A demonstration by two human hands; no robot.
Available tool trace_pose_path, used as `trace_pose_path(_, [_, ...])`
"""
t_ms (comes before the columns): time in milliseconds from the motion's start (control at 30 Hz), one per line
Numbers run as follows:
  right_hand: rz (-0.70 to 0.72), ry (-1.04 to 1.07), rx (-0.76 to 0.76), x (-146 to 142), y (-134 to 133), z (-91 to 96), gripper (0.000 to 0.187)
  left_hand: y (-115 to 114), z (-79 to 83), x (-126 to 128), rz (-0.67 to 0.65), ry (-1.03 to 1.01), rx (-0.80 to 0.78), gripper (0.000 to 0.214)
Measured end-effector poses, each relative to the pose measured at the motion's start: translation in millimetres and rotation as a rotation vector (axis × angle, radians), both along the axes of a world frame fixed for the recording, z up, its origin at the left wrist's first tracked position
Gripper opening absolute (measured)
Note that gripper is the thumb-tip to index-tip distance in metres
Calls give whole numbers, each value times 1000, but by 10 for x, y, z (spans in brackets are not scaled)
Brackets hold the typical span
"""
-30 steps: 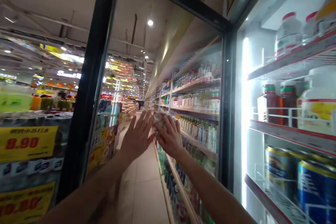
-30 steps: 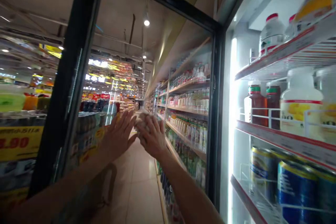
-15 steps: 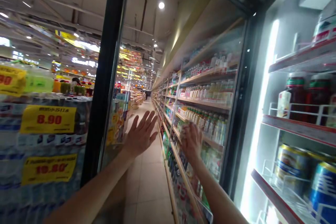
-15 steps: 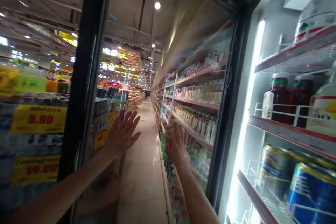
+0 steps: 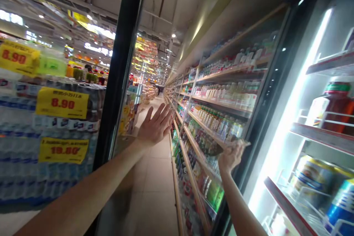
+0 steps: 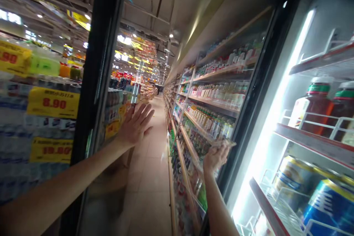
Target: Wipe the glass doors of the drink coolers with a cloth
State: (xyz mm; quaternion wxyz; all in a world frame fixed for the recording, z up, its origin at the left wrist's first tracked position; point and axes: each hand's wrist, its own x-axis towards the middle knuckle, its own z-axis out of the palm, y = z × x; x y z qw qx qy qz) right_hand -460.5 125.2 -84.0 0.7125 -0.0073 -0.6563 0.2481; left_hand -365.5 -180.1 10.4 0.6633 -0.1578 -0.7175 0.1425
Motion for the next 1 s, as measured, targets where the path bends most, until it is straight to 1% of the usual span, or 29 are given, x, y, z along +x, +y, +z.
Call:
trace_pose_path(33, [-18, -1, -83, -2, 50, -7, 53, 5, 11, -5, -3, 1, -2, 58])
trace_pose_path(67, [-25, 0, -113, 15, 19, -32, 53, 9, 26, -15, -7, 2, -4, 59])
trace_pose_path(100, [-18, -2, -88, 50, -91, -78, 53, 11, 40, -28, -12, 2, -5, 60])
trace_pose_path(167, [40, -25, 93, 156, -460, -220, 51, 1, 46, -58, -23, -2, -5, 61])
trace_pose_path(200, [107, -45, 291, 210, -650, -298, 50, -16, 21, -69, -28, -11, 0, 62])
trace_pose_path(233, [166, -63, 478, 253, -795, -369, 48, -44, -32, -75, -34, -25, 5, 63])
trace_pose_path(267, [206, -76, 618, 279, -869, -425, 47, -86, -118, -73, -41, -46, 8, 63])
trace_pose_path(300, [208, -84, 660, 284, -859, -463, 46, -140, -236, -62, -48, -70, 11, 63])
trace_pose_path(333, [172, -84, 592, 270, -774, -485, 45, -204, -381, -43, -57, -95, 14, 63])
trace_pose_path(433, [-6, -74, 139, 169, -353, -498, 51, -398, -854, 32, -70, -147, 51, 61])
trace_pose_path(467, [-41, -70, 36, 148, -277, -511, 54, -446, -979, 52, -70, -153, 70, 61])
trace_pose_path(500, [-57, -74, -15, 147, -277, -540, 55, -481, -1072, 64, -69, -158, 82, 62])
trace_pose_path(533, [-51, -86, -6, 168, -355, -588, 55, -503, -1130, 70, -70, -162, 86, 63])
trace_pose_path(567, [-27, -102, 56, 209, -497, -652, 55, -516, -1156, 69, -72, -165, 85, 63])
trace_pose_path(600, [19, -119, 172, 264, -676, -726, 53, -520, -1158, 64, -76, -167, 82, 63])
trace_pose_path(667, [147, -148, 481, 372, -1000, -872, 48, -515, -1124, 50, -80, -177, 84, 62])
trace_pose_path(700, [201, -165, 609, 404, -1082, -927, 47, -510, -1103, 46, -78, -186, 87, 62])
trace_pose_path(733, [223, -178, 666, 415, -1089, -964, 46, -503, -1088, 43, -74, -194, 89, 61])
trace_pose_path(767, [203, -191, 615, 401, -1028, -981, 46, -495, -1081, 42, -68, -203, 88, 59])
trace_pose_path(800, [151, -199, 480, 367, -917, -977, 47, -486, -1081, 43, -61, -210, 86, 58])
trace_pose_path(867, [26, -188, 135, 273, -678, -928, 52, -462, -1097, 42, -39, -212, 87, 54])
trace_pose_path(900, [-17, -175, -1, 236, -612, -898, 55, -449, -1109, 40, -27, -207, 90, 53])
trace_pose_path(933, [-40, -164, -82, 219, -608, -879, 56, -436, -1119, 37, -17, -200, 94, 51])
trace_pose_path(967, [-36, -163, -85, 229, -667, -875, 57, -425, -1128, 34, -10, -192, 97, 50])
trace_pose_path(1000, [-7, -169, -10, 261, -776, -891, 56, -416, -1134, 32, -6, -185, 98, 50])
